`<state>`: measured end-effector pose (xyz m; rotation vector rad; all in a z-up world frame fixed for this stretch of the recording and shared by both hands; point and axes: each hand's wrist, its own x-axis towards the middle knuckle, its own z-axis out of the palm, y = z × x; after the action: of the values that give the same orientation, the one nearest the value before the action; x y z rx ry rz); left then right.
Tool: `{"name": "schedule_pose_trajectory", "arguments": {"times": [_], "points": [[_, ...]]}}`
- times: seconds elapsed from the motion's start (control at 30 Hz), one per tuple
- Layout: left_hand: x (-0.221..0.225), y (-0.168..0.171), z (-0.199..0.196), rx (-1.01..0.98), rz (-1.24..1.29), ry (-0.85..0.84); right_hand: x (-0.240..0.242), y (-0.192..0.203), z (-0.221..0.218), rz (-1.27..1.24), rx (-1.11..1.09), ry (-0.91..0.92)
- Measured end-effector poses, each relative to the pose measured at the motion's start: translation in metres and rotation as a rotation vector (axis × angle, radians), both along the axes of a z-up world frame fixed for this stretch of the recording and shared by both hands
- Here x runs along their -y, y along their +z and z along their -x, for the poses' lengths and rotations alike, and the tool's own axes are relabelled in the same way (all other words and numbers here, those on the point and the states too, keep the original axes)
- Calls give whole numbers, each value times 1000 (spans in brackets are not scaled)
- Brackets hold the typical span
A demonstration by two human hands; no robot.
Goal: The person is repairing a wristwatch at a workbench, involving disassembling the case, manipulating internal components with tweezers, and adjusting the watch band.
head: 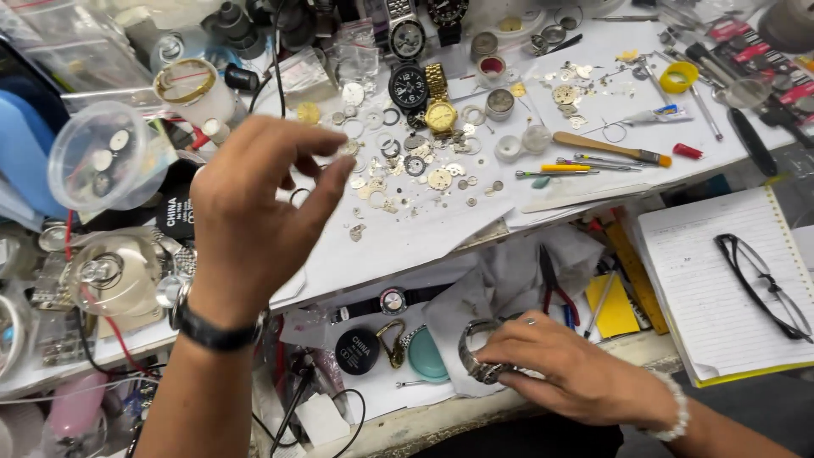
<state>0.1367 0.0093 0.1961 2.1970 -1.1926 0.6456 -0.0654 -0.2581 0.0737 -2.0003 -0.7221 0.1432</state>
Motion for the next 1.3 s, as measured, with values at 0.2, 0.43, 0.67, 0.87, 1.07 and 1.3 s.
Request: {"name": "schedule_pose_trajectory", "arguments": {"times": [0.2, 0.43, 0.67, 0.87, 1.07, 1.3], "points": [[-16, 29, 62, -32, 176, -116, 28, 34, 0, 269, -50, 24], [-18, -15, 111, -290, 290, -87, 22, 22, 9, 235, -29, -97], [24, -130, 171, -828, 473, -112, -17, 5, 14, -300, -492, -685], [33, -143, 185, -1008, 606, 35, -53, -13, 11, -407, -237, -633], [17, -174, 178, -1197, 692, -1, -37, -1, -19, 252, 101, -296], [14, -194, 168, -1093, 674, -46, 56, 46, -141, 505, 537, -532]]}}
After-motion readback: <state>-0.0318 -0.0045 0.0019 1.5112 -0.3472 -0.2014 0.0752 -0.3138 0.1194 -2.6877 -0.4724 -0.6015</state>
